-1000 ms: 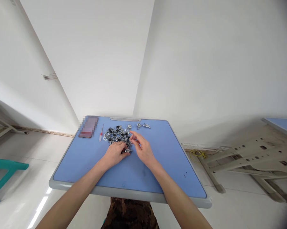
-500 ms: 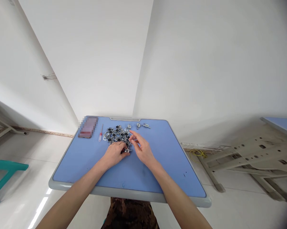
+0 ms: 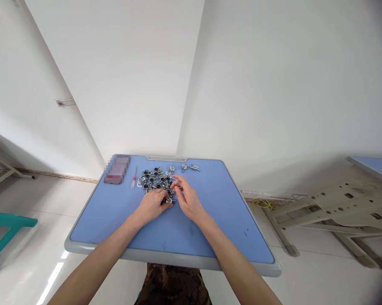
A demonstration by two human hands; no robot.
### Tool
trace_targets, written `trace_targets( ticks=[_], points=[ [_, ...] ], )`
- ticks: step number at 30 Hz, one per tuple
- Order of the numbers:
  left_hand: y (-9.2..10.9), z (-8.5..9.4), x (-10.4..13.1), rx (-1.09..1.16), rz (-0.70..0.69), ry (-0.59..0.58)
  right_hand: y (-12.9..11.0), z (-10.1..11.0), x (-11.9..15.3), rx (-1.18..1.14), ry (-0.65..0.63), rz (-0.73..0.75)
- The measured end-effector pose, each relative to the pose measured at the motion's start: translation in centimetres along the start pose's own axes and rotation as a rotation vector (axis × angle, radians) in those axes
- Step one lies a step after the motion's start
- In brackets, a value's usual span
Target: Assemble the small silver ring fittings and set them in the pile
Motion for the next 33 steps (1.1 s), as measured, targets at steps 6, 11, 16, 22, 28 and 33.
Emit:
trace_targets(
  ticks=[6,11,16,22,28,33],
  points=[
    [0.1,0.1,0.1,0.001,-0.002,0.010,-0.5,0.7,0.0,0.072,0.045,0.021],
    [0.1,0.1,0.1,0.011,0.006,0.003,-0.6,0.6,-0.1,0.015,0.045,0.035],
    [0.0,0.1,0.1,0.000,0.003,0.001,0.0,0.9,-0.1,-0.133,0.091,-0.010],
    [-0.1,0.0,0.1,-0.005,-0.004,-0.009,1.2,1.2,-0.1,-0.333,0.150,-0.131],
    [0.0,0.1,0.2,0.017,0.008,-0.013,1.1,1.0,0.0,-0.199,0.091,-0.135],
    [-0.3,0.2,0.2,0.061,0.040,-0.039,1.9,0.8,0.1,-0.229,0.038,-0.201]
  ],
)
Point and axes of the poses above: each hand's wrist, its own x-axis away from the middle knuckle, its own z-axis out of the back of the hand, y = z × x, the point moved 8 cm from there along -x, towards the middle knuckle, and after that the axes turned 3 degrees about x, right-handed, at the moved point
